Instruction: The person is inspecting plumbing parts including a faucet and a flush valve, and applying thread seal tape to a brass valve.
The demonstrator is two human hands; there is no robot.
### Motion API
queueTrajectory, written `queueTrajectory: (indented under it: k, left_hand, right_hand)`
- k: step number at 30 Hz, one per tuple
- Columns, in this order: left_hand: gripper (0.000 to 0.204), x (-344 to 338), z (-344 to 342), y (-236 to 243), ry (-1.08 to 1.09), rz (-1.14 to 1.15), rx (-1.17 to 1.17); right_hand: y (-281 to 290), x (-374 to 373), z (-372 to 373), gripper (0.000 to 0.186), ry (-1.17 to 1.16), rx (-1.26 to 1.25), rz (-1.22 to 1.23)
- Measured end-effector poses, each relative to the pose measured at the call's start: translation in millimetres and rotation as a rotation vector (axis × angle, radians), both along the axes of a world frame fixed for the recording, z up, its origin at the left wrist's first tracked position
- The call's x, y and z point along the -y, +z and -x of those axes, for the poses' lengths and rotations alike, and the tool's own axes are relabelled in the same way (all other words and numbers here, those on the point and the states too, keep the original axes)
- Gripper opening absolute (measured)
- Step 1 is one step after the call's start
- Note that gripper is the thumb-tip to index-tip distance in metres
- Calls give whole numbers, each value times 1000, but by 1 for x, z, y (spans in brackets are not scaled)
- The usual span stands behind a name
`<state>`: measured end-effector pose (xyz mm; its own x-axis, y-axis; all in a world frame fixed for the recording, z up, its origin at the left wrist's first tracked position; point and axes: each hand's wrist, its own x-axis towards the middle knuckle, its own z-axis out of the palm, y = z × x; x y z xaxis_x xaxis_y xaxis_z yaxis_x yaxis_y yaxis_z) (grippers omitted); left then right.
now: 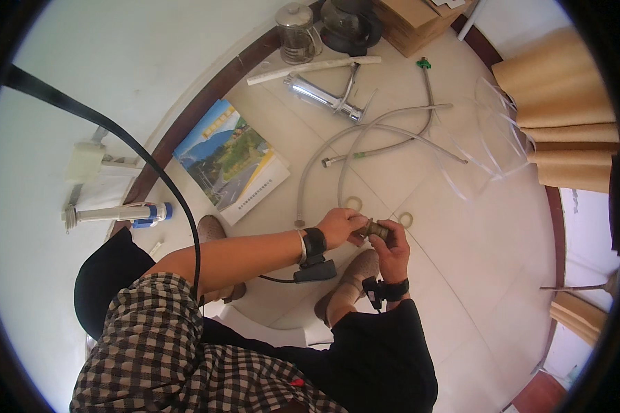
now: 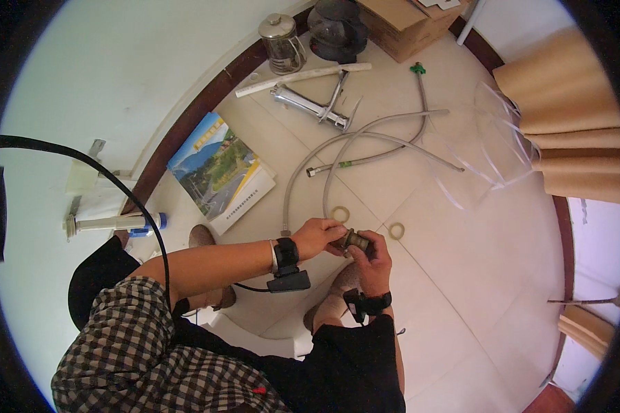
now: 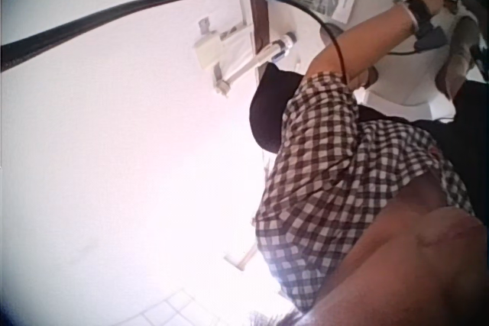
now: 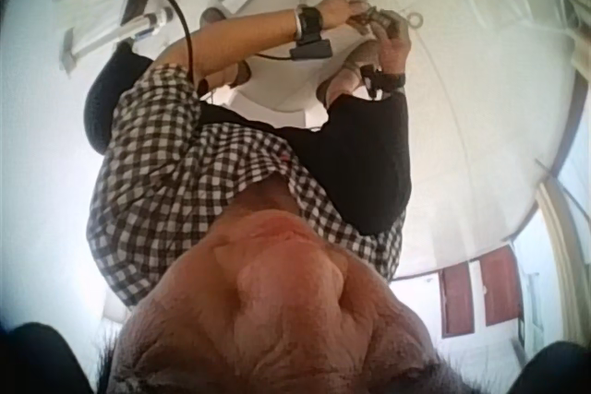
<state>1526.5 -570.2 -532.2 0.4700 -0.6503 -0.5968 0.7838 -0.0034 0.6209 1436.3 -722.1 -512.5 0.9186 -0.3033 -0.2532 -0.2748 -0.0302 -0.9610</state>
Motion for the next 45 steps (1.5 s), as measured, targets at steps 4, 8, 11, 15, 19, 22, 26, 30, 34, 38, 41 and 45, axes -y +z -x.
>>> queueTrajectory:
  k: [4, 8, 11, 15, 19, 22, 26, 30, 34, 38, 41, 45]
  left_hand:
    - [38, 1, -6, 6, -132, -55, 94]
    - [39, 5, -7, 6, -164, -62, 13]
    - [41, -9, -15, -2, -157, -56, 124]
    - [33, -5, -39, -11, -168, -179, 336]
    - [28, -12, -56, 8, -318, -259, 728]
    - [30, -65, -84, -2, -772, -485, 1062]
    - [32, -173, -100, 39, -1104, -611, 943]
    - [26, -338, -78, 17, -1160, -454, 1541]
    - [25, -481, 38, -18, -815, -1152, 949]
    - [53, -510, 77, 10, 429, -1116, 216]
    - [75, -529, 54, 8, 942, -1048, 280]
    - [70, -525, 16, -1, 726, -1351, 479]
  right_hand:
    - [12, 1, -1, 34, 2, -22, 19]
    - [1, 8, 5, 38, 13, 65, 20]
    - [-1, 7, 0, 39, -65, -10, -52]
    - [-29, 58, 30, 41, -330, -68, -32]
    - [-70, 118, 71, 43, -559, -126, -135]
    - [-100, 127, 71, 42, -534, -193, -60]
    - [-105, 141, 94, 43, -502, -364, 122]
    - [-112, 147, 124, 37, -622, -368, 131]
    - [-104, 131, 132, 37, -601, -452, 130]
    - [-82, 116, 158, 37, -531, -560, 207]
    - [-61, 96, 174, 37, -452, -607, 235]
    - [-27, 75, 200, 38, -362, -633, 276]
